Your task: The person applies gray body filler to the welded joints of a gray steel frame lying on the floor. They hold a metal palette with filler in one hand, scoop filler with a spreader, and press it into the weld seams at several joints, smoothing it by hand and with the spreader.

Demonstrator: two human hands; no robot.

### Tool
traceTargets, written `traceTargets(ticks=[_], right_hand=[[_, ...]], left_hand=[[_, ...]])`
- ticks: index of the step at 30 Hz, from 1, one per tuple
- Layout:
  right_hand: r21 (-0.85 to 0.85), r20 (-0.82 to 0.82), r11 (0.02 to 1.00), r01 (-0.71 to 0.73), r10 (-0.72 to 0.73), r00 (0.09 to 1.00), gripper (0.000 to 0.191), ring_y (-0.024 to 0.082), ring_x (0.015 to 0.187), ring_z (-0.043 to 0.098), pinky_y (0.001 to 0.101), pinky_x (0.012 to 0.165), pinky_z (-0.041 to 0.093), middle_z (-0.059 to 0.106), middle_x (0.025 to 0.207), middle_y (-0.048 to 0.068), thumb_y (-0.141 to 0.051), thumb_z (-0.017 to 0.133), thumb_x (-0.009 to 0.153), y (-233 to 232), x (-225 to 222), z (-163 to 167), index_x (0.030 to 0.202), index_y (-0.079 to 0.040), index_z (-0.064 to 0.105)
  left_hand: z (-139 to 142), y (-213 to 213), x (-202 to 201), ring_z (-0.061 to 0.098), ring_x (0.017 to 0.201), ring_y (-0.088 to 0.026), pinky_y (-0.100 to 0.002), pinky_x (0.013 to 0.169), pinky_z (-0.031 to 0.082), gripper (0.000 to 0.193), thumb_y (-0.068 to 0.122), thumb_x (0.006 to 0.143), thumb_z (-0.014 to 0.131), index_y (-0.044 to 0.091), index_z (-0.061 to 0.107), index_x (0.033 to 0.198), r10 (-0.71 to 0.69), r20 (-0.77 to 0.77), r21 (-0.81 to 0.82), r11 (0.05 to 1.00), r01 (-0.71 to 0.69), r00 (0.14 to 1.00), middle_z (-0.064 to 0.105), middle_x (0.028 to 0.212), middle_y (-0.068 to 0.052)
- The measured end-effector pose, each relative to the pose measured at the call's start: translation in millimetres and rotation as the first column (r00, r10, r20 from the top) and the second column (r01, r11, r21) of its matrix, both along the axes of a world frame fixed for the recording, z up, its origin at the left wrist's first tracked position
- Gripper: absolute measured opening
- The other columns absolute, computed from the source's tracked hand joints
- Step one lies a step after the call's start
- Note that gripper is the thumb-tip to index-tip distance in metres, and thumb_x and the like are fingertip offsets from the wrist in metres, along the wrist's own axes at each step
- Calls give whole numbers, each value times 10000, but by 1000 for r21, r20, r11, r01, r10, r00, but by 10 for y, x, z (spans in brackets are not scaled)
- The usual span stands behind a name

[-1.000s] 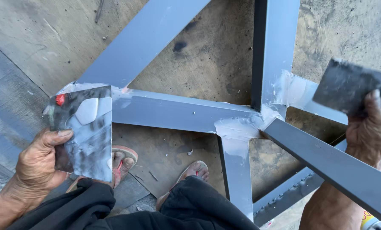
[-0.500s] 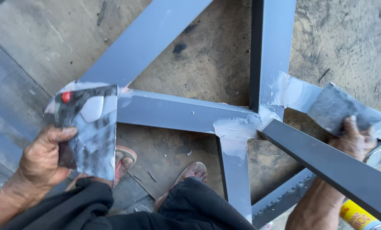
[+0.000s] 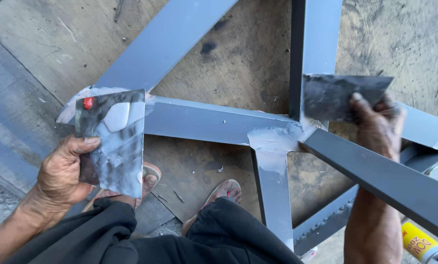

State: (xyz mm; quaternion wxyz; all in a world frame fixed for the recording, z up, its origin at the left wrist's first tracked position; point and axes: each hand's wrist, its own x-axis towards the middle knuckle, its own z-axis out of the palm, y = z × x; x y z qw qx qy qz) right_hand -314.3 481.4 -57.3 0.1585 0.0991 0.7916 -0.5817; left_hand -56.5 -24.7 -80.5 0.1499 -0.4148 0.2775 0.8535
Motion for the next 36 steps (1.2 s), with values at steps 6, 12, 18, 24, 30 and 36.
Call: traceTargets(ticks=[6, 12, 18, 24, 30, 36], right_hand=[[-278, 53, 935, 221, -215, 975, 185, 150, 1047, 744, 317, 1014, 648, 736, 1142, 77, 28, 678, 1046, -126, -23, -27, 1230, 25, 668], [-190, -14, 973, 134, -139, 990, 121, 158, 911, 671, 353, 904, 584, 694, 1045, 78, 51, 707, 1129, 17, -34, -69, 1121, 21, 589], [341, -24, 923, -176, 196, 980, 116, 180, 960, 689, 329, 884, 571, 732, 1099, 131, -18, 705, 1114, 84, -42, -5, 1216, 33, 686], [-74, 2, 982, 176, -176, 984, 117, 174, 924, 722, 396, 860, 597, 735, 1019, 74, -58, 700, 1015, -114, -67, 64, 1129, -41, 678], [4, -52, 1000, 2, -2, 999, 118, 192, 893, 602, 373, 828, 523, 612, 994, 108, -4, 656, 1069, -25, -61, -6, 1039, 46, 553], [-354, 18, 868, 349, -366, 930, 154, 274, 996, 736, 439, 826, 638, 671, 1124, 162, 5, 623, 1157, 337, 20, 61, 1274, 40, 531]], left_hand=[[-41, -42, 69, 709, 1065, -279, -540, 950, 573, 391, 166, 982, 563, -6, 626, 1327, 76, 31, -8, 997, -76, 997, 727, 1162, -131], [-24, -53, 61, 712, 1064, -275, -502, 949, 565, 440, 162, 954, 560, -9, 638, 1352, 28, 18, -59, 998, -27, 999, 732, 1189, -132], [-19, 12, -4, 704, 1074, -276, -533, 956, 558, 415, 171, 1009, 553, -13, 603, 1377, 59, 70, -26, 998, -57, 996, 714, 1195, -131], [50, -4, -52, 720, 1045, -288, -510, 958, 568, 445, 188, 967, 550, -42, 619, 1341, 52, 38, -47, 998, -50, 998, 736, 1166, -151], [25, 36, -48, 707, 1074, -266, -516, 963, 564, 435, 162, 961, 561, -3, 606, 1361, 19, 56, -60, 998, -16, 998, 719, 1179, -114], [27, -23, -18, 705, 1054, -264, -497, 964, 569, 427, 186, 969, 571, -30, 623, 1333, 72, 86, -63, 996, -67, 994, 725, 1161, -130]])
